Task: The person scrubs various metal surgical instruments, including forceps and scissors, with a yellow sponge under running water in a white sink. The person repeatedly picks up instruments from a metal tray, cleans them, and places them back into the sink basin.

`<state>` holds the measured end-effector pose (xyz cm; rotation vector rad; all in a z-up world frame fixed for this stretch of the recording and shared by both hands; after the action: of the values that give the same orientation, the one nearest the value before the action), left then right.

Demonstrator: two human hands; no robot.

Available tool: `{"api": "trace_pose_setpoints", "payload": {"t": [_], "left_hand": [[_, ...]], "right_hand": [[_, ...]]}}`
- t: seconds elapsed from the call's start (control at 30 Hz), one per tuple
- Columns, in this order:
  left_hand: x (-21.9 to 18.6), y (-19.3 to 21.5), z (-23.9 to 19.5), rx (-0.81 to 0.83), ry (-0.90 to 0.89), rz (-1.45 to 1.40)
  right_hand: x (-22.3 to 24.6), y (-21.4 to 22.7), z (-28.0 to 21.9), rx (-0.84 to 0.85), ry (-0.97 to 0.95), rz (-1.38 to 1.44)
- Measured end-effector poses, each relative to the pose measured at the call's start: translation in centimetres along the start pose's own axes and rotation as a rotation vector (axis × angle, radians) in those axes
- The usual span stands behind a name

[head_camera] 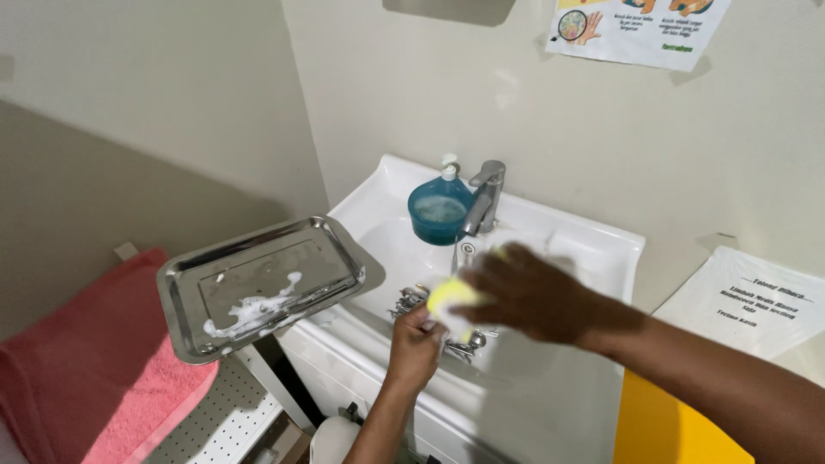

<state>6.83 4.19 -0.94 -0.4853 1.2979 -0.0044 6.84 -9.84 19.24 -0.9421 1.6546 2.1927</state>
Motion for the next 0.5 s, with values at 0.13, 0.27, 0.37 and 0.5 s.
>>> {"api": "trace_pose_setpoints", "payload": {"t": [0.13, 0.27, 0.37, 0.5], "left_hand": [[0.0, -0.5, 0.2, 0.076, -0.073, 0.026], [-0.7, -1.0, -0.1, 0.037, 0.029, 0.128], [-0.9, -1.5, -0.2, 0.043, 0.074, 0.099], [0.8, -0.2, -0.5, 0.016, 0.052, 0.020]], "right_hand": [[-0.9, -2.5, -1.0, -0.029, 0.003, 0.105], [-4.7, -0.7, -1.0, -0.068, -0.196, -0.051], [-5.8, -0.1, -1.6, -0.052, -0.374, -0.114], [-0.7, -1.1, -1.9, -0.049, -0.057, 0.013]]}}
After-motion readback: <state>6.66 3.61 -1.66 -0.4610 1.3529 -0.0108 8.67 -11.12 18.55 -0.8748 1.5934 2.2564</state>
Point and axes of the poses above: each hand's wrist, its own z-axis towards the middle knuckle, its own y-axis out of the back of the hand, x = y × z, the point moved 8 cm from there along z, towards the middle knuckle, and after that the axes turned 10 degrees about x, right-handed, at the moved point
